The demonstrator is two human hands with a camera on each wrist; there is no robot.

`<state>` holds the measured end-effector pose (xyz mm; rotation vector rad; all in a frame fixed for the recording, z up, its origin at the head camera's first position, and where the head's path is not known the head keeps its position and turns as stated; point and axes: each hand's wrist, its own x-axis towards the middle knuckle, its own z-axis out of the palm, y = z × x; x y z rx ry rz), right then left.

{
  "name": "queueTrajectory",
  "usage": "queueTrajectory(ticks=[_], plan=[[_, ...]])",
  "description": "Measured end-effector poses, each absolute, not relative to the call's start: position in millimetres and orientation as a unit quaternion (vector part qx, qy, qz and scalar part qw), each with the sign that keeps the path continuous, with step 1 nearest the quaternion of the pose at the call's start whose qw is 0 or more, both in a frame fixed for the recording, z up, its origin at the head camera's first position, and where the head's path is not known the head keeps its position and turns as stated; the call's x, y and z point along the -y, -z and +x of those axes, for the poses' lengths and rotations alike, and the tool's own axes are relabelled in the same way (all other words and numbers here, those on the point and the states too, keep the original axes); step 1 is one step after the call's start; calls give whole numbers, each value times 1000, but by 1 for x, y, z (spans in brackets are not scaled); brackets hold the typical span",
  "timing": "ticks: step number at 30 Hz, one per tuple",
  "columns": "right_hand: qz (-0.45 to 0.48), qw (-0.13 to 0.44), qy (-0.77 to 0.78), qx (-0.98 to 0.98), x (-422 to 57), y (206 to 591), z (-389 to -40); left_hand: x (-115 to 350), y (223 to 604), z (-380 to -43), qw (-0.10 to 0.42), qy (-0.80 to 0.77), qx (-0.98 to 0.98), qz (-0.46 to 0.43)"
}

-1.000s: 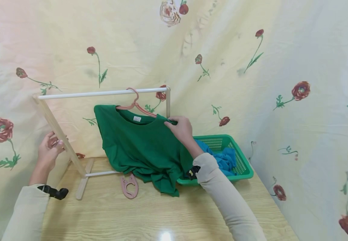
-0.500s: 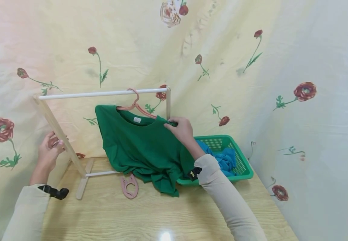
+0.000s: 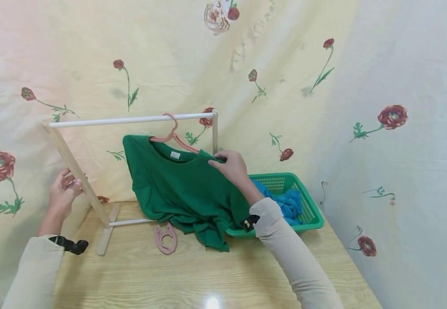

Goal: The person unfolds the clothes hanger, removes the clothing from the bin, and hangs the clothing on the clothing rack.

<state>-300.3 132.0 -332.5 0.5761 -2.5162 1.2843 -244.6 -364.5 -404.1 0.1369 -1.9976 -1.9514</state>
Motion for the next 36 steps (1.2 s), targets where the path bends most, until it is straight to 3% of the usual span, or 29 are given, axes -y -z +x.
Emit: queueTrajectory(ticks=[36], plan=[[214,111,-450,860,-125,326,-300,368,407,-259,179,702,688,45]])
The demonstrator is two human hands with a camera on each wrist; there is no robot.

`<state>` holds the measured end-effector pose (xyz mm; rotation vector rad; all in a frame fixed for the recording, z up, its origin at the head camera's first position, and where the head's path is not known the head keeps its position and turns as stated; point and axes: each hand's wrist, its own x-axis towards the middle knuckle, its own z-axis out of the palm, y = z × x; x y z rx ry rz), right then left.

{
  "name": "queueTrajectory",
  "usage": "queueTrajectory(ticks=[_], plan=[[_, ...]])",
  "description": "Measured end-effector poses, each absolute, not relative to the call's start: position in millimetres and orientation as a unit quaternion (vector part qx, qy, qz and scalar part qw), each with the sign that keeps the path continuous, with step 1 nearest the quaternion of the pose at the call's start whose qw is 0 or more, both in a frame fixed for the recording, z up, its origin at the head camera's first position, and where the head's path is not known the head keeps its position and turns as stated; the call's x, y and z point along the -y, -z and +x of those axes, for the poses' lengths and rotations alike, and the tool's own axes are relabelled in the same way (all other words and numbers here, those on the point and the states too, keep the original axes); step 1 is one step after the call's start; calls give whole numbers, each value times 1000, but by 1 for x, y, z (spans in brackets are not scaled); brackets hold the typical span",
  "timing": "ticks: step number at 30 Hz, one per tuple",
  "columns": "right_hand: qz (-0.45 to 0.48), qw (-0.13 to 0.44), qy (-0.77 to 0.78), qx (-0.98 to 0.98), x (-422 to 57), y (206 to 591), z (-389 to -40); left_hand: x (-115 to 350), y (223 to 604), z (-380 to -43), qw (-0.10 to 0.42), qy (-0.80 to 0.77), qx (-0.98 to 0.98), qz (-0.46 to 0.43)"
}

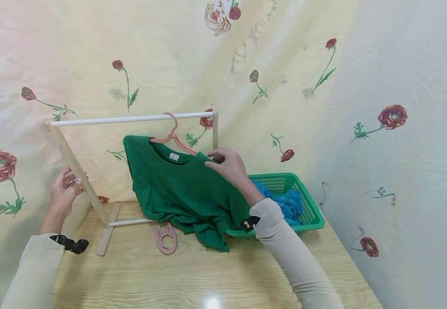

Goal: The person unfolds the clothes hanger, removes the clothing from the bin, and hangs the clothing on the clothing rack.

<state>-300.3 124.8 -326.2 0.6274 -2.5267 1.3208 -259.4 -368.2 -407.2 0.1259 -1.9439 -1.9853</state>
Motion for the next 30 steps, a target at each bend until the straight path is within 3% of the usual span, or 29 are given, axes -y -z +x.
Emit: queueTrajectory(ticks=[30], plan=[[237,111,-479,838,-125,320,-296,365,404,-259,174,673,716,65]])
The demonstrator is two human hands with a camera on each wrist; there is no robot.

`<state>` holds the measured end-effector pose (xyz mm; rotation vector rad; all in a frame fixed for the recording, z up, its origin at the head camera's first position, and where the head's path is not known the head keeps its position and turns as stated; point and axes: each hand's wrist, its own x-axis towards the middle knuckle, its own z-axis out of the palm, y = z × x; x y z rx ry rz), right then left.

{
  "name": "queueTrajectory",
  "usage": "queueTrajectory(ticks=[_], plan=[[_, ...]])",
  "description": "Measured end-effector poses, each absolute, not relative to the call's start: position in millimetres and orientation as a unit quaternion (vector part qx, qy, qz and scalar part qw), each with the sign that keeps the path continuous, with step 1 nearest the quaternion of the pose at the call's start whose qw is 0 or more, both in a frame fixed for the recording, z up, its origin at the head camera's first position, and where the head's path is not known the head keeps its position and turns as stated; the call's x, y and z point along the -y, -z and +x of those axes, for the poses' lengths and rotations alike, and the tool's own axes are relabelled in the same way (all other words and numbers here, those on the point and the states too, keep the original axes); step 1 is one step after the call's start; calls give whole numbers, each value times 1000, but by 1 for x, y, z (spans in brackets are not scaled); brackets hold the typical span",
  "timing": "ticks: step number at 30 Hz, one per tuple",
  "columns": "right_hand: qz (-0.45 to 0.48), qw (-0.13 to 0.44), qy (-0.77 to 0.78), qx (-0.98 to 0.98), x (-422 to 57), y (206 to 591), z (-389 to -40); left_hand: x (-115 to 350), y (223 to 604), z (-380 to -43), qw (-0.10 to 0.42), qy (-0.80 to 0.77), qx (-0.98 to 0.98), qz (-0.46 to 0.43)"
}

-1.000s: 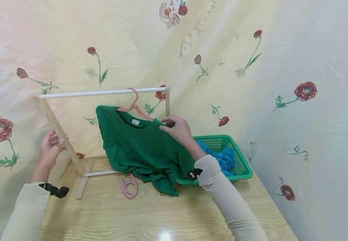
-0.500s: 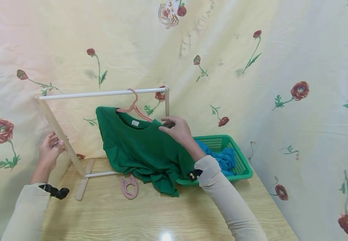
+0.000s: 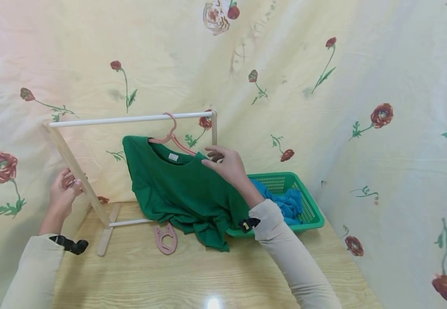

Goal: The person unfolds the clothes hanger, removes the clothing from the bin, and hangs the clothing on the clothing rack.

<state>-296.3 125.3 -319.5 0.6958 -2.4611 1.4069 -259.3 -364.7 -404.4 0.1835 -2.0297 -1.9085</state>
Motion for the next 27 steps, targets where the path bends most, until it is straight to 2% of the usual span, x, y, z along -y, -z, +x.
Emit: queueTrajectory(ticks=[6,17,27], plan=[[236,132,-471,840,-121,316,-289,365,406,-261,175,677,711,69],[294,242,-458,803,-97,323,-260,366,407,-261,170,684,706,68],[337,233,-441,798,-66,364,-239,367,407,-263,176,682,707,65]])
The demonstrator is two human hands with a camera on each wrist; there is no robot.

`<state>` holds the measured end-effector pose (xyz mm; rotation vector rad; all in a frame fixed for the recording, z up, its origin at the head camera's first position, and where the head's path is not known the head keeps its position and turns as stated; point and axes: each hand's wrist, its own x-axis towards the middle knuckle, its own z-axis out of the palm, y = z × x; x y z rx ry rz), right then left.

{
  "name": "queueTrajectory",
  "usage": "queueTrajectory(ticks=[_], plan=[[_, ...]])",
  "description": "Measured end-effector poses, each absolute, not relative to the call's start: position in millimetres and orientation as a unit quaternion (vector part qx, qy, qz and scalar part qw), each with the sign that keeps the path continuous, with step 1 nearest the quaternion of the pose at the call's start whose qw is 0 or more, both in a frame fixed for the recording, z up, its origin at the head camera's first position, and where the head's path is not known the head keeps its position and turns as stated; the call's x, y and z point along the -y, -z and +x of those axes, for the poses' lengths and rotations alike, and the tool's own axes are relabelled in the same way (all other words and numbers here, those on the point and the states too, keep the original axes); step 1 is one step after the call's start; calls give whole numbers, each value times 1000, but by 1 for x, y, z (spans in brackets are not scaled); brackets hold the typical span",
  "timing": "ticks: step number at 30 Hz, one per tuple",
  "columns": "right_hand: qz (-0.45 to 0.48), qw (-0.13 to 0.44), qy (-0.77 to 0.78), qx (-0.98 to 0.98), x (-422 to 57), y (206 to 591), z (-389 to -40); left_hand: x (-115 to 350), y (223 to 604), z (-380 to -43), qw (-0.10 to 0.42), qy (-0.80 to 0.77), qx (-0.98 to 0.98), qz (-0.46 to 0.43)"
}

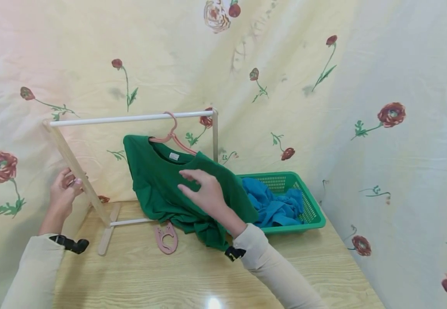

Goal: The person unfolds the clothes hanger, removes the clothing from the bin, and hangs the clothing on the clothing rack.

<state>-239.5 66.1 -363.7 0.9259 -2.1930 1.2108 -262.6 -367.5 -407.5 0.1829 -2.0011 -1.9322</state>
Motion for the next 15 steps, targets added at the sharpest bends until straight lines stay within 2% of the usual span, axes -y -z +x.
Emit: queueTrajectory(ticks=[5,15], plan=[[323,213,-410,826,-50,399,-237,366,407,-262,181,692,697,57],[265,124,-346,891,-24,469,-227,366,406,-260,183,679,708,66]])
